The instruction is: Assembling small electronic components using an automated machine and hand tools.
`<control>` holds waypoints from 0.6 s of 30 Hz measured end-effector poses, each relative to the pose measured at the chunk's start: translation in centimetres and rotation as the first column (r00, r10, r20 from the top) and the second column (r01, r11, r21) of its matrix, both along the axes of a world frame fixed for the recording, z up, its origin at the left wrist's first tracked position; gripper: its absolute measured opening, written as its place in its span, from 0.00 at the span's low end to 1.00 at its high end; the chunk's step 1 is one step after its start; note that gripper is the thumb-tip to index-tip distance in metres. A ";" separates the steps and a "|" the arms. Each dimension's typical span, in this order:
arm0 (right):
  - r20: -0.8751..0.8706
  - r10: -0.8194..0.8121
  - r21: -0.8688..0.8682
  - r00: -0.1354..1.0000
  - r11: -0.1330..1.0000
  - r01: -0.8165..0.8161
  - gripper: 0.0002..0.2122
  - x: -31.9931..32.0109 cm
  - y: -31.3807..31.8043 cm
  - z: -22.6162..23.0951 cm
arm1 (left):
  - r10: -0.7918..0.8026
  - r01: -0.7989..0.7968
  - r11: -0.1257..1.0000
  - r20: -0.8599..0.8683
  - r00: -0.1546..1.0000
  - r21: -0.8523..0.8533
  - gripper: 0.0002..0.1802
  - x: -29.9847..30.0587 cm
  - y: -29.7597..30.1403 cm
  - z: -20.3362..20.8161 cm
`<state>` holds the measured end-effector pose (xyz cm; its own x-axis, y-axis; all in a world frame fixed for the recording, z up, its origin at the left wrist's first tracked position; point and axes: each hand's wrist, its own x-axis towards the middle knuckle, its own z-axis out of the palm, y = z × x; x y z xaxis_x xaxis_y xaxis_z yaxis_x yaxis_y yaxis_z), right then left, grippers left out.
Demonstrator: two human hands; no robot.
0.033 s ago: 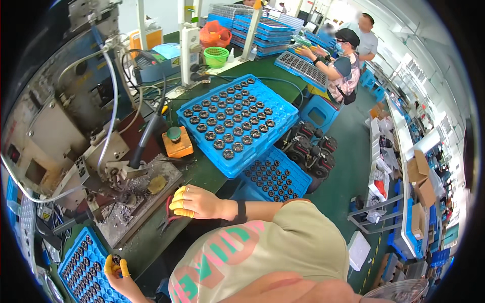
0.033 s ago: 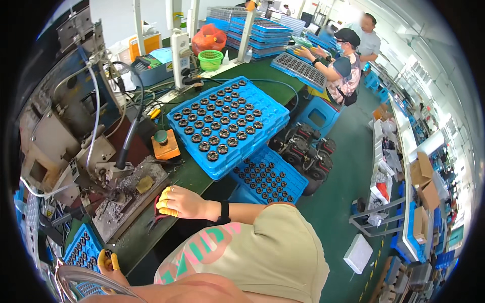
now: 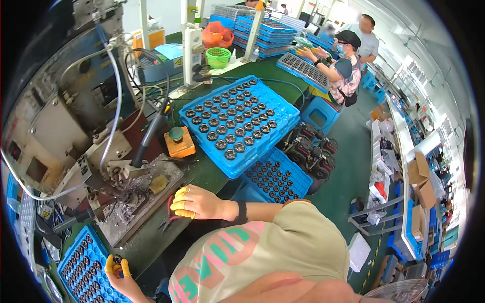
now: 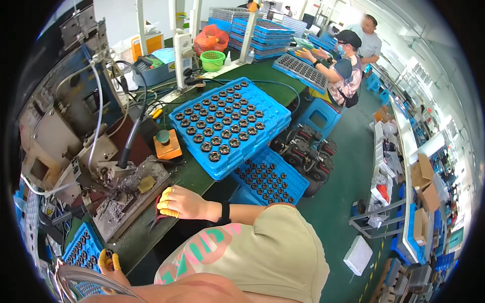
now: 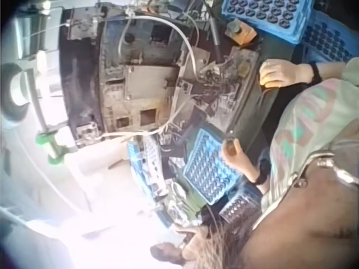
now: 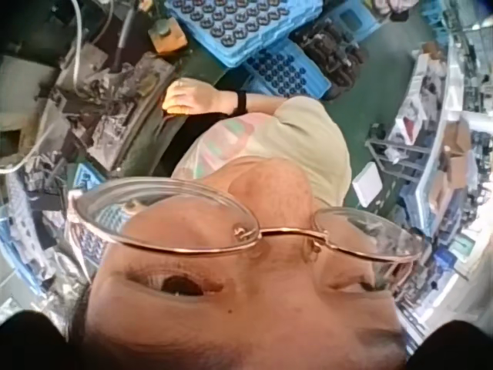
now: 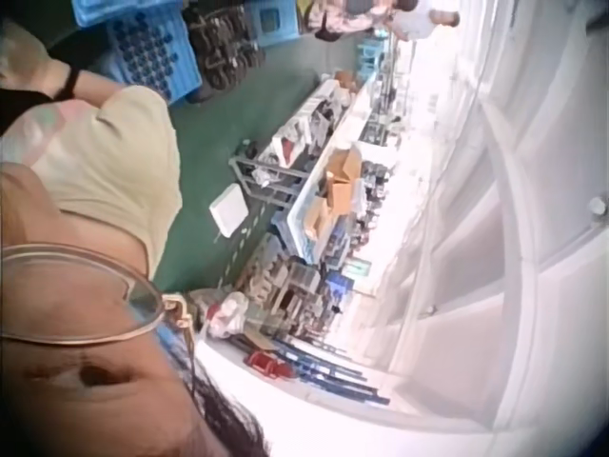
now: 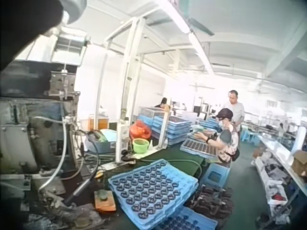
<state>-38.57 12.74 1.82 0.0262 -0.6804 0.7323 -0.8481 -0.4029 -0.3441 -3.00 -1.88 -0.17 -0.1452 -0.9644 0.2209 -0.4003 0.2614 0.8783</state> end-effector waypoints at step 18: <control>0.077 -0.046 0.031 0.996 0.999 0.044 0.07 0.8 -0.3 0.2 | 0.021 -0.032 0.994 -0.100 0.995 -0.104 0.23 -1.2 2.1 2.4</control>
<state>-37.75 12.40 1.97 -0.0615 -0.7009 0.7106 -0.8353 -0.3535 -0.4210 -4.15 0.23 2.21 -0.0923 -0.9381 0.3337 -0.3212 0.3453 0.8818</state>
